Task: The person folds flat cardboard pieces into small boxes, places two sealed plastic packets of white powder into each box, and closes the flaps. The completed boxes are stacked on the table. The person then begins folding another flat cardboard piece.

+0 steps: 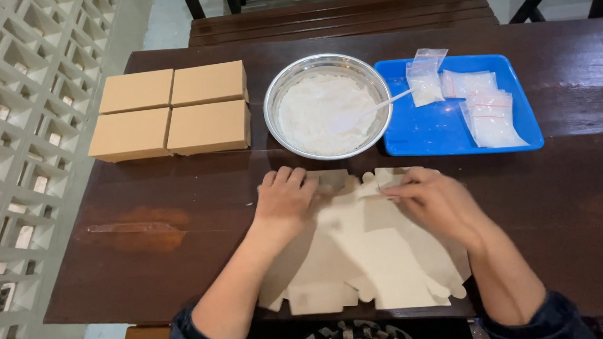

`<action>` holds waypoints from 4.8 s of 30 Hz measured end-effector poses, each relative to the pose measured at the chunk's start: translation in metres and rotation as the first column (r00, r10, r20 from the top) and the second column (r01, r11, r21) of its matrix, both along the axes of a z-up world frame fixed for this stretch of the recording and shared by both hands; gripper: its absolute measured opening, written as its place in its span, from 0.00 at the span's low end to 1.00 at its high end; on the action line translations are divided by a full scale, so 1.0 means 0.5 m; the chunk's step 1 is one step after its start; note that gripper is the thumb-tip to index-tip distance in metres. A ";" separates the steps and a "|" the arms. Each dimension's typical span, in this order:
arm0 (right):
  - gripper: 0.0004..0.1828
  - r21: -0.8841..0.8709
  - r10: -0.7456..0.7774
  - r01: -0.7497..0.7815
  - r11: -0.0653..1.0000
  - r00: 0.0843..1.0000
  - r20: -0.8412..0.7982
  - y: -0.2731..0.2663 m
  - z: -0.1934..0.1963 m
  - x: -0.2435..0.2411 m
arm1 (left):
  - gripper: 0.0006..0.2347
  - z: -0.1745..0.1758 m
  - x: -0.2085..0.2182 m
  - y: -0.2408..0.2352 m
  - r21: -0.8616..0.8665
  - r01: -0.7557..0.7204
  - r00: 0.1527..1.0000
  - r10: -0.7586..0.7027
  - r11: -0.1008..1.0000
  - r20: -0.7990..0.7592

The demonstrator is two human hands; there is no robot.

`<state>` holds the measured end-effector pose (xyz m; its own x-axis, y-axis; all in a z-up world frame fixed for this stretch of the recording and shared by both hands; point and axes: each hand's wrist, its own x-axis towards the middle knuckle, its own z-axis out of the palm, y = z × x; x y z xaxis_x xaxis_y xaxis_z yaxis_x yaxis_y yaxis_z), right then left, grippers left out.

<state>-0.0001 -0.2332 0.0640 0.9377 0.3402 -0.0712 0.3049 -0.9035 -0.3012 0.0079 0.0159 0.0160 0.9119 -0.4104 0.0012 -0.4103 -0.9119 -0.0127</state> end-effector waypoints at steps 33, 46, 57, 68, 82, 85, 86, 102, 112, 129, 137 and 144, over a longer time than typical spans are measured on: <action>0.18 0.181 -0.140 0.154 0.971 0.986 -0.088 -0.015 -0.018 0.024 | 0.09 -0.045 -0.022 -0.088 -0.559 0.100 0.989 -0.023 0.823 0.143; 0.03 0.196 0.042 -0.019 0.980 0.992 -0.117 -0.045 -0.003 0.019 | 0.03 -0.128 0.030 -0.089 -0.299 0.655 0.700 -0.408 0.694 0.586; 0.10 0.045 -0.086 0.096 0.994 0.978 -0.189 -0.009 -0.016 0.017 | 0.05 -0.103 -0.035 -0.132 -0.298 0.660 0.692 -0.402 0.690 0.600; 0.22 -0.182 -0.446 0.413 0.893 0.869 -0.217 -0.025 -0.016 0.039 | 0.05 -0.134 -0.013 -0.128 -0.272 0.678 0.693 -0.470 0.683 0.546; 0.26 -0.197 -0.403 0.367 0.909 0.896 -0.189 0.007 -0.045 0.038 | 0.08 -0.058 -0.025 -0.119 -0.214 0.710 0.663 -0.536 0.671 0.523; 0.28 -0.215 -0.441 0.396 0.893 0.868 -0.227 -0.006 -0.035 0.042 | 0.09 -0.060 -0.029 -0.121 -0.245 0.672 0.704 -0.499 0.699 0.506; 0.27 -0.238 -0.464 0.410 0.880 0.849 -0.251 -0.014 -0.034 0.045 | 0.10 -0.067 -0.030 -0.120 -0.280 0.633 0.739 -0.456 0.722 0.495; 0.27 -0.242 -0.386 0.333 0.911 0.894 -0.225 -0.002 -0.066 0.049 | 0.09 -0.084 -0.022 -0.124 -0.211 0.654 0.703 -0.480 0.726 0.525; 0.28 -0.250 -0.449 0.396 0.884 0.868 -0.213 -0.019 -0.032 0.040 | 0.09 -0.088 -0.026 -0.122 -0.243 0.695 0.666 -0.478 0.677 0.572; 0.20 -0.213 -0.371 0.333 0.918 0.913 -0.172 0.013 -0.010 0.031 | 0.11 -0.128 -0.029 -0.129 -0.276 0.617 0.729 -0.402 0.737 0.555; 0.22 -0.173 -0.443 0.414 0.894 0.875 -0.194 -0.034 -0.003 0.042 | 0.12 -0.132 -0.034 -0.125 -0.294 0.578 0.770 -0.388 0.761 0.507; 0.25 -0.299 -0.378 0.312 0.902 0.905 -0.196 0.003 -0.023 0.035 | 0.07 -0.028 -0.056 -0.123 -0.234 0.563 0.751 -0.374 0.793 0.544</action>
